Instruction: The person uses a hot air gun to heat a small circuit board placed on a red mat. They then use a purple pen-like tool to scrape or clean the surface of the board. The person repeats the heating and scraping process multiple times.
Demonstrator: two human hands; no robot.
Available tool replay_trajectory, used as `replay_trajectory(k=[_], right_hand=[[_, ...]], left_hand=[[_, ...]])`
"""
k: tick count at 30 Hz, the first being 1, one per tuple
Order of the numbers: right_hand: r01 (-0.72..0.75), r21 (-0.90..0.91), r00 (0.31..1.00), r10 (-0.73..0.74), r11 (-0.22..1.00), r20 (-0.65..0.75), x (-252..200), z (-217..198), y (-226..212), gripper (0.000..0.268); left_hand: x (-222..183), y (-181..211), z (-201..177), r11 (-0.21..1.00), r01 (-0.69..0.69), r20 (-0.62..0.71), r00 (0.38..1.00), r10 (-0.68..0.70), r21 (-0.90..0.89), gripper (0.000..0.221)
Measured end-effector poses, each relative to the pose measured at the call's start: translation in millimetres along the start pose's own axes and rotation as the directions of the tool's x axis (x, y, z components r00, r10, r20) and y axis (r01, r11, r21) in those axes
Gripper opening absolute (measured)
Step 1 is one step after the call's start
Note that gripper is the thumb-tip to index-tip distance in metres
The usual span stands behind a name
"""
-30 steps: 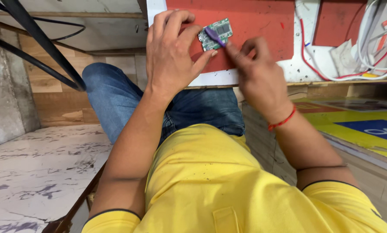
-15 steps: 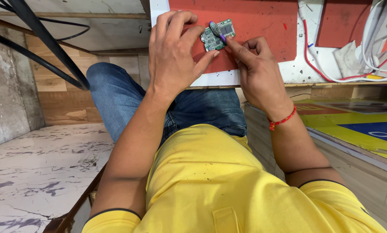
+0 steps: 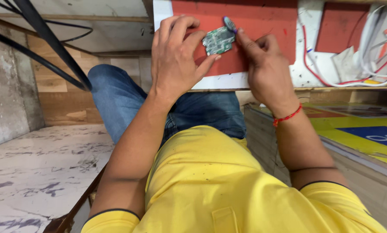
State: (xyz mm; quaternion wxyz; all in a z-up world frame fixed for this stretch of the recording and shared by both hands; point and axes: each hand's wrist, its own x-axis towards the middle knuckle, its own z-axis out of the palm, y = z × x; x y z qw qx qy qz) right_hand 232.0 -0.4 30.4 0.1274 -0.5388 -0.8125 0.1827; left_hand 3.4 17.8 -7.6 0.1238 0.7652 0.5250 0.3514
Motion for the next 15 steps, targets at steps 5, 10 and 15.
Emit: replay_trajectory(k=[5, 10, 15], right_hand=[[0.04, 0.122, 0.999, -0.039, 0.992, -0.004, 5.0, 0.4, -2.4, 0.054], [-0.048, 0.078, 0.992, 0.038, 0.996, 0.123, 5.1, -0.6, -8.4, 0.057], [-0.11, 0.066, 0.993, 0.113, 0.992, -0.041, 12.7, -5.4, -7.2, 0.053]], left_hand=[[12.7, 10.0, -10.3, 0.999, 0.047, 0.053, 0.998, -0.047, 0.007, 0.055], [16.9, 19.5, -12.5, 0.996, 0.088, 0.032, 0.996, -0.088, 0.005, 0.047], [18.4, 20.8, -14.9, 0.994, 0.111, 0.082, 0.99, -0.111, 0.002, 0.05]])
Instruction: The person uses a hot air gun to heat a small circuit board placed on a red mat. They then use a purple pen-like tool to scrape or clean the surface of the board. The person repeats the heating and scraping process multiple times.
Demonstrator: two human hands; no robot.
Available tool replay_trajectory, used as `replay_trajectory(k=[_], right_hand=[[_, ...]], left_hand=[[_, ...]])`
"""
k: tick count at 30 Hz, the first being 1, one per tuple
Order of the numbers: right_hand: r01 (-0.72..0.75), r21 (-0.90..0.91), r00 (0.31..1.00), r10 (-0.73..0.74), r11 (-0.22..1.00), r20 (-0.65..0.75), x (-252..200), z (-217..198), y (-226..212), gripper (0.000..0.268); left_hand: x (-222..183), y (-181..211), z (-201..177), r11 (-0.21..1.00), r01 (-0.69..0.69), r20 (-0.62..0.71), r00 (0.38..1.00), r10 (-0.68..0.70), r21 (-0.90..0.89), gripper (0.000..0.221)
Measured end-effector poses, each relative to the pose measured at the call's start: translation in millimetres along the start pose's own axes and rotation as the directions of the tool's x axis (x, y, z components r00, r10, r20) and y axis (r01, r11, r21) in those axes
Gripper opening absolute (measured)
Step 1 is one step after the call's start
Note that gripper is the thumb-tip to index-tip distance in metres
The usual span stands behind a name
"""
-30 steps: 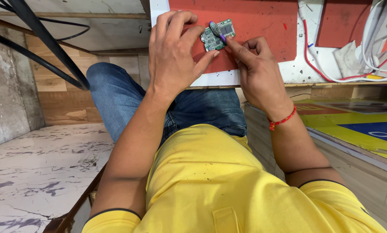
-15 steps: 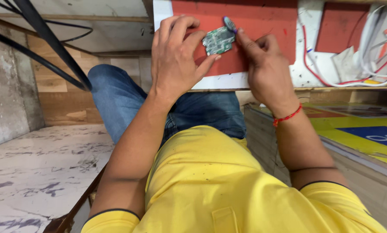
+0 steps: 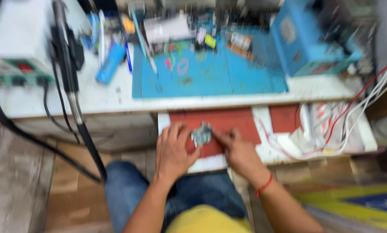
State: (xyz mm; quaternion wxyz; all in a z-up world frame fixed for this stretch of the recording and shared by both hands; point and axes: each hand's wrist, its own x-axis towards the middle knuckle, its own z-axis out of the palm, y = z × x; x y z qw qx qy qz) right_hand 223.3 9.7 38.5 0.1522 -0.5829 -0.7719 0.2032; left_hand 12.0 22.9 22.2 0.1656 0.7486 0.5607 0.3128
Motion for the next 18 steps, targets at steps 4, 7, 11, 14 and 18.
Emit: replay_trajectory(k=[4, 7, 11, 14, 18], right_hand=[[0.04, 0.041, 0.995, -0.043, 0.998, 0.095, -3.8, 0.0, -1.4, 0.05], [-0.118, -0.04, 0.99, 0.121, 0.992, 0.071, -0.8, 1.1, 2.5, 0.048], [0.077, -0.025, 0.988, -0.073, 0.997, 0.133, -4.0, 1.0, 5.2, 0.062], [0.086, -0.022, 0.995, -0.084, 0.996, 0.059, -3.3, 1.5, 2.4, 0.056], [0.162, 0.02, 0.985, -0.163, 0.987, 0.065, -4.4, 6.4, 6.0, 0.053]], left_hand=[[-5.1, 2.8, 1.8, 1.0, -0.018, -0.047, 0.999, 0.019, 0.006, 0.046], [-0.8, -3.6, 5.2, 0.999, -0.036, -0.066, 0.997, 0.037, 0.014, 0.045], [-6.1, -3.3, 6.8, 0.999, -0.031, -0.059, 0.998, 0.032, 0.012, 0.044], [-4.4, -2.1, 3.7, 0.999, -0.041, -0.061, 0.997, 0.042, 0.02, 0.047], [-8.3, -6.6, 9.2, 1.0, -0.028, -0.05, 0.998, 0.028, 0.01, 0.049]])
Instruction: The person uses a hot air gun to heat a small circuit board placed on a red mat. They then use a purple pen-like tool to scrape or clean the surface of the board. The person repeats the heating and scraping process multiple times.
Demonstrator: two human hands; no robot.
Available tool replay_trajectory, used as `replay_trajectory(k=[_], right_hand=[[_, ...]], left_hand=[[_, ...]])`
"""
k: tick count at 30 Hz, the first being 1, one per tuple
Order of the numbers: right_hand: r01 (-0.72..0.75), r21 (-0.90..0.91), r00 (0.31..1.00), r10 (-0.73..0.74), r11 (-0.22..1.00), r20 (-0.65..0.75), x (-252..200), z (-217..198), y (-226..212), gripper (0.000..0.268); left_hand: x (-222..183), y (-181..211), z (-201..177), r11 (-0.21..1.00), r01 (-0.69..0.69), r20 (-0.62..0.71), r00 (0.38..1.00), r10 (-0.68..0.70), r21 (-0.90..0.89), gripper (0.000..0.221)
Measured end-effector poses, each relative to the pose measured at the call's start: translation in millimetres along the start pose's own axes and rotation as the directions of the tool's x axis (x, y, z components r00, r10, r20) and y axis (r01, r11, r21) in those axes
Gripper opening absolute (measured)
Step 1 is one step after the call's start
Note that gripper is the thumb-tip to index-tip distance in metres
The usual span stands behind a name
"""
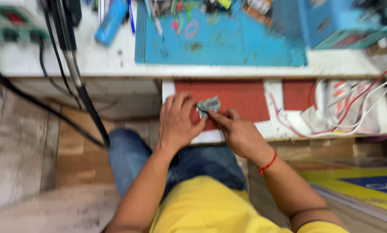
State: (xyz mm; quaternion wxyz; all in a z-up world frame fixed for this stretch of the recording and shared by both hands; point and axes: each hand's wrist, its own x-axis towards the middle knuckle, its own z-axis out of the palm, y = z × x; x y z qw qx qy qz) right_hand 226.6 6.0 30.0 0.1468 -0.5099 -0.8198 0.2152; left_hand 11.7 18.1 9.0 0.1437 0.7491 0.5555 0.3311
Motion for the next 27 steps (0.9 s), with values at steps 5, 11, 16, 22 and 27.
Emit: replay_trajectory(k=[5, 11, 16, 22, 27], right_hand=[[-0.051, -0.097, 0.999, 0.049, 0.994, -0.016, -3.7, 2.1, 8.3, 0.059], [0.013, -0.069, 0.998, -0.018, 0.998, -0.068, -0.6, -3.2, 3.8, 0.057], [0.059, -0.029, 0.998, -0.058, 0.998, 0.037, 8.2, -8.0, -2.2, 0.05], [0.059, -0.009, 0.998, -0.059, 0.998, 0.037, 1.6, -9.0, -1.9, 0.045], [-0.027, -0.105, 0.998, 0.021, 0.994, -0.062, -2.7, -10.3, 3.3, 0.057]], left_hand=[[-6.4, -10.3, 8.5, 1.0, -0.019, -0.027, 0.999, 0.019, -0.001, 0.047], [-1.9, -8.1, 5.3, 0.999, 0.007, -0.004, 1.0, -0.008, -0.033, 0.043], [-1.1, -8.7, 2.9, 0.999, 0.016, 0.0, 1.0, -0.016, -0.029, 0.04], [-2.8, -10.7, 5.5, 1.0, 0.013, 0.008, 1.0, -0.013, -0.02, 0.043], [-0.2, -8.4, 5.6, 1.0, -0.011, 0.001, 1.0, 0.011, -0.011, 0.046]])
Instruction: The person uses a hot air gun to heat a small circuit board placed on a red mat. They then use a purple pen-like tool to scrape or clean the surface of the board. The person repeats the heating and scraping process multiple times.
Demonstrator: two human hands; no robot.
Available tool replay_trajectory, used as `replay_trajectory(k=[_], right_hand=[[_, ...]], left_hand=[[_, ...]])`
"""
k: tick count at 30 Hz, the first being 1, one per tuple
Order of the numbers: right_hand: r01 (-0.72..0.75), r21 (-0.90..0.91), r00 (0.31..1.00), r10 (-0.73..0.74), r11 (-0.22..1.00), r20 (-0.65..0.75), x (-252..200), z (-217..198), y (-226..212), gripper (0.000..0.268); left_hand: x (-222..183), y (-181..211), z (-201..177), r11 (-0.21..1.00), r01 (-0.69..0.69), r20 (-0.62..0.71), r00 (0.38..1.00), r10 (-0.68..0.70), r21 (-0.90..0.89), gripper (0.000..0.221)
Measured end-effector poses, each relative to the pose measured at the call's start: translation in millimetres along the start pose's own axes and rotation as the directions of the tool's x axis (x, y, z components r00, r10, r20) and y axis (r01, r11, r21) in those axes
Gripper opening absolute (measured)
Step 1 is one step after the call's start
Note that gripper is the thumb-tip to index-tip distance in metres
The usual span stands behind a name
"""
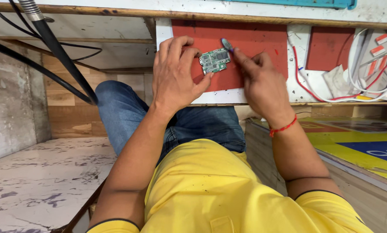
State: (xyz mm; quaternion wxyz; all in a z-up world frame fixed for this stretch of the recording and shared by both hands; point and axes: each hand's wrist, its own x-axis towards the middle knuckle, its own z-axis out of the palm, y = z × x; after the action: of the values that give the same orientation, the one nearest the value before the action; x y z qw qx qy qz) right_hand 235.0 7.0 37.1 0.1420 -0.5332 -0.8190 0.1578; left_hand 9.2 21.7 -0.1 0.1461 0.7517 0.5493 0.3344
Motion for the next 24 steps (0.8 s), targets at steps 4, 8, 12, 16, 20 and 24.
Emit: replay_trajectory(k=[4, 8, 12, 16, 20, 24], right_hand=[[0.024, 0.086, 0.991, -0.035, 0.996, 0.127, -0.6, 5.9, -2.3, 0.052], [-0.106, -0.022, 0.994, 0.106, 0.994, 0.01, 3.6, 8.6, 1.5, 0.048], [0.049, 0.037, 0.999, -0.049, 0.998, -0.002, 12.5, 6.6, -2.8, 0.056], [-0.187, 0.01, 0.981, 0.186, 0.982, 0.051, 8.2, 5.2, -7.8, 0.042], [-0.082, 0.068, 0.993, 0.076, 0.994, 0.092, 14.0, 1.1, -8.8, 0.045], [-0.181, -0.027, 0.983, 0.182, 0.983, 0.008, 9.9, 2.9, -5.5, 0.049]], left_hand=[[-4.7, -1.3, -0.8, 1.0, 0.006, 0.009, 1.0, -0.006, -0.004, 0.046], [-5.6, -3.1, 2.1, 1.0, 0.009, 0.003, 1.0, -0.009, 0.002, 0.046], [5.7, 3.3, -5.6, 1.0, 0.016, 0.007, 1.0, -0.016, -0.004, 0.049], [4.1, 9.1, -8.3, 0.999, 0.033, 0.005, 0.999, -0.033, -0.001, 0.046], [9.4, 6.1, -6.5, 0.998, 0.067, 0.021, 0.998, -0.067, 0.005, 0.046], [3.2, 6.4, -5.7, 0.999, 0.045, 0.014, 0.999, -0.045, 0.004, 0.046]])
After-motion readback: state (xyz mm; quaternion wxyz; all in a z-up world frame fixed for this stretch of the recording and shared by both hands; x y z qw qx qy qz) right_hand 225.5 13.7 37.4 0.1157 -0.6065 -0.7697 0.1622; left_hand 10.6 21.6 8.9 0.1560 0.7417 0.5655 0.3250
